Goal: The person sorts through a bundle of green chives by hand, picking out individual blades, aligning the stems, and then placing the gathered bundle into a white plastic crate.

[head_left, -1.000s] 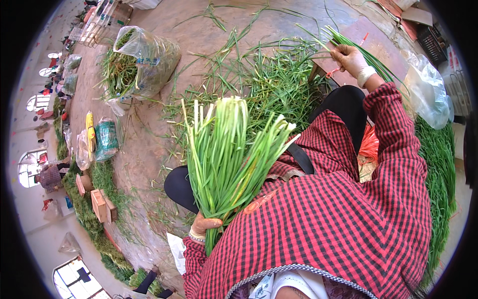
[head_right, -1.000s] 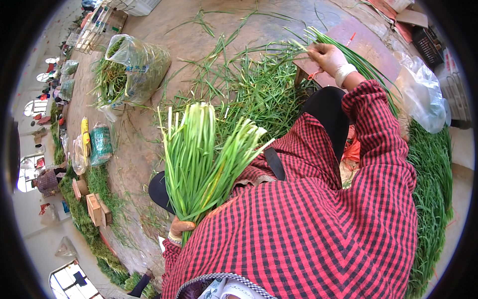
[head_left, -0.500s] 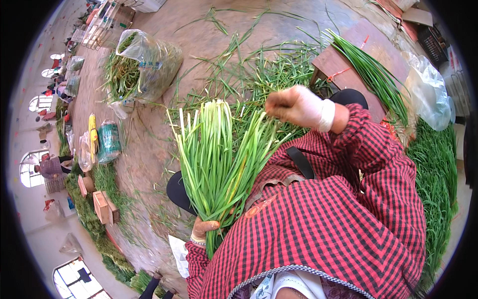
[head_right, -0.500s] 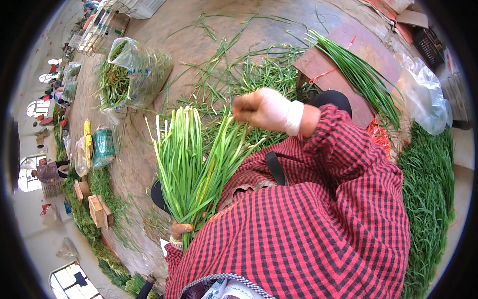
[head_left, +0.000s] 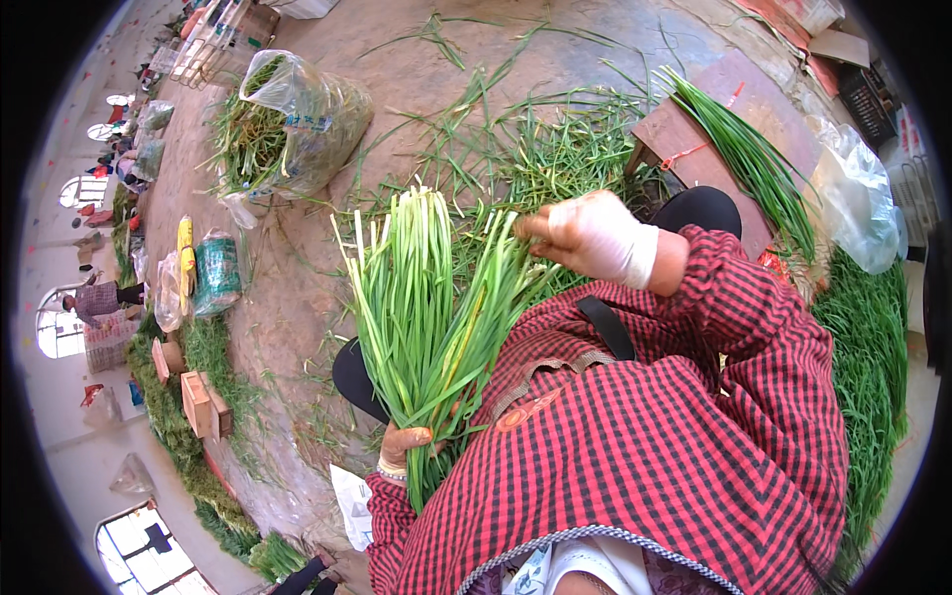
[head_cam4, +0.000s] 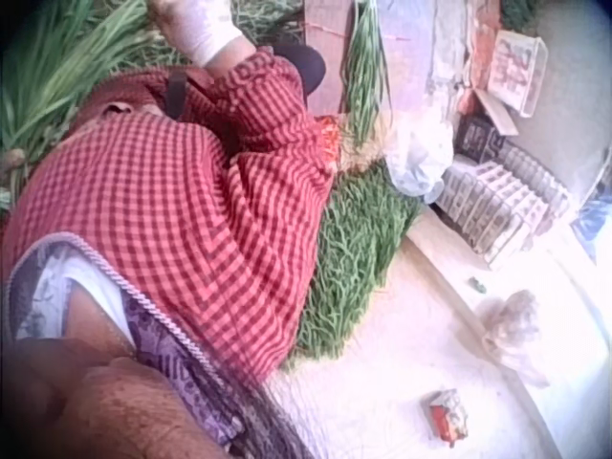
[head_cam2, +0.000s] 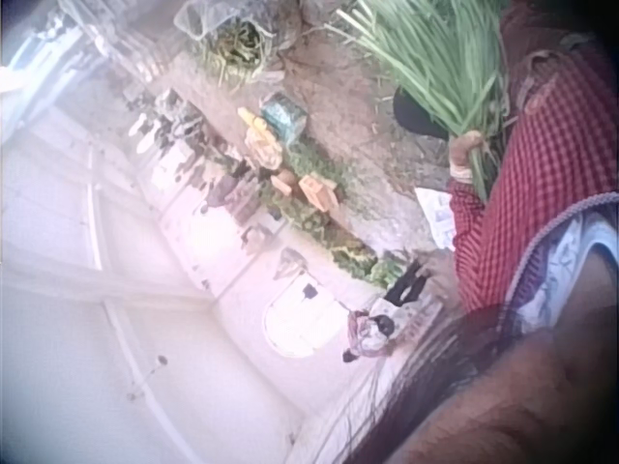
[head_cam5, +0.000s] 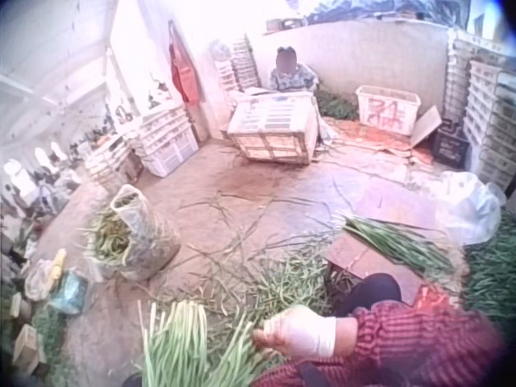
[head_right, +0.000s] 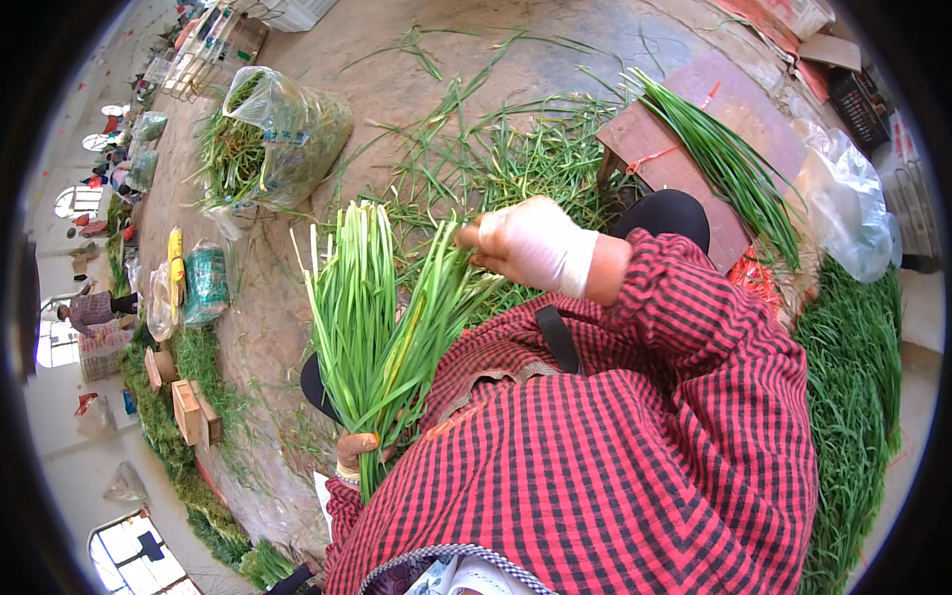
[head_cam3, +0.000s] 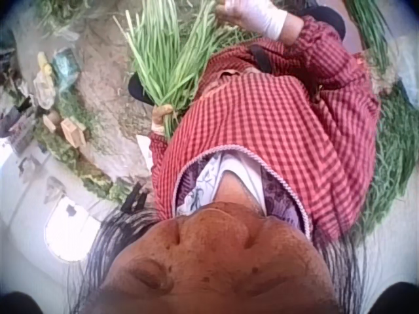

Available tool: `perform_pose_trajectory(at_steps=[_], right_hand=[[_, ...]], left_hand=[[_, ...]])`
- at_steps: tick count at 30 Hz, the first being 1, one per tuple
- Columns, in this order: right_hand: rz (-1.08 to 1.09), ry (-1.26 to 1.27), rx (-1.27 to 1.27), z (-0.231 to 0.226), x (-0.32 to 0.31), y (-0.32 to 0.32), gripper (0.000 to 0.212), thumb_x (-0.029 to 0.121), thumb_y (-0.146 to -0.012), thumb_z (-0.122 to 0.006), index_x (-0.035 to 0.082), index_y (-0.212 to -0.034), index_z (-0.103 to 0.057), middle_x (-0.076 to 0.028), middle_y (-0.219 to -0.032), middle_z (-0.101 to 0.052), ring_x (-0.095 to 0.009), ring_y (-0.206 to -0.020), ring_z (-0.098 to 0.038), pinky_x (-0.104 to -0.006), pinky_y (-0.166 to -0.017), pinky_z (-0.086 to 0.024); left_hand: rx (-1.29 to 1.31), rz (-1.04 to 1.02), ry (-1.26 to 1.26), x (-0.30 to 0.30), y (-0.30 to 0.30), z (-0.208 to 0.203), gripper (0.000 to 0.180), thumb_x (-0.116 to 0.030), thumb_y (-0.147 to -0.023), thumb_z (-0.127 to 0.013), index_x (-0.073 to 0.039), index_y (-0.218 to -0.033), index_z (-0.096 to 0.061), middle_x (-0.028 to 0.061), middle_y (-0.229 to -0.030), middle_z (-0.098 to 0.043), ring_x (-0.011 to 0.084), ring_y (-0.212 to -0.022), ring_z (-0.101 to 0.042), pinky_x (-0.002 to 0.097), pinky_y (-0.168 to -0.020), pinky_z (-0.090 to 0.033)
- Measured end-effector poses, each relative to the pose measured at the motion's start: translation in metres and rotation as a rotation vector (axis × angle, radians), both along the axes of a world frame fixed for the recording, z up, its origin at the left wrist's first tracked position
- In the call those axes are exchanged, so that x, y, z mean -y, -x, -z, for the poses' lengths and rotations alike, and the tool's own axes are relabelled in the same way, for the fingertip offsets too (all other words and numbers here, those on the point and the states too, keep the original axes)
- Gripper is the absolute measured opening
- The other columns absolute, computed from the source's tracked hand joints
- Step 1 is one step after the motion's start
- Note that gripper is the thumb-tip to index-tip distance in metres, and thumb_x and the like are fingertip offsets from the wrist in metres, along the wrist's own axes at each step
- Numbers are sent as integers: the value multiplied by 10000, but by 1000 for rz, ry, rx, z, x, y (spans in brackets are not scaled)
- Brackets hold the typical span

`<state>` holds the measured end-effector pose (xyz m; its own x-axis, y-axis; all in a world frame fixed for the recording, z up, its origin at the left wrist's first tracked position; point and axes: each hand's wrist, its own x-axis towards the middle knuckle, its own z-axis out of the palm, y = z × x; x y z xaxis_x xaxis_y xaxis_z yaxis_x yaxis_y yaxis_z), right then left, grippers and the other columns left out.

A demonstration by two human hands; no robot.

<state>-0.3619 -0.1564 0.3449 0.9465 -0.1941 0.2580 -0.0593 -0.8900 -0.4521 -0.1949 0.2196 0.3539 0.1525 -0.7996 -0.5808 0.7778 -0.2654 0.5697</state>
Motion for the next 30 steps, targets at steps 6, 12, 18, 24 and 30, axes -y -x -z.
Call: perform_pose_trajectory(at_steps=[6, 12, 18, 24, 30], right_hand=[[0, 116, 107, 3, 21, 1, 99, 224, -814, -680, 150, -867, -641, -33, -673, -584, -243, -603, -623, -371, -523, -497], [623, 25, -51, 40, 116, 41, 169, 213, -875, -669, 95, -992, -702, -138, -824, -698, -270, -743, -691, -365, -675, -539], [306, -329, -36, 3, 35, 11, 393, 298, -859, -698, 161, -1217, -611, -64, -728, -669, -221, -653, -667, -335, -619, -530], [-194, -280, 79, 1, -60, -34, 169, 266, -857, -624, 146, -976, -626, -74, -761, -646, -290, -679, -654, -407, -611, -535], [-630, -618, -145, -23, -95, -18, 176, 259, -893, -613, 88, -849, -625, -100, -719, -638, -296, -672, -642, -389, -613, -525]], left_hand=[[66, 16, -5, -7, 1, 0, 739, -151, -720, -739, 62, -1363, -443, 209, -1201, -634, 173, -804, -649, 242, -551, -483], [63, 20, -4, 0, 1, -1, 713, -157, -731, -738, 58, -1351, -459, 214, -1208, -628, 157, -783, -641, 224, -532, -478], [328, 62, -107, 25, 7, -17, 684, -106, -739, -692, 45, -1358, -442, 217, -1215, -623, 154, -763, -641, 219, -540, -518], [449, -6, -158, 34, 16, -24, 576, -77, -744, -727, 19, -1265, -503, 152, -1058, -662, 169, -771, -641, 250, -539, -534], [475, -91, -185, 32, 7, -17, 606, -45, -731, -719, 38, -1282, -483, 190, -1040, -662, 178, -645, -628, 269, -532, -542]])
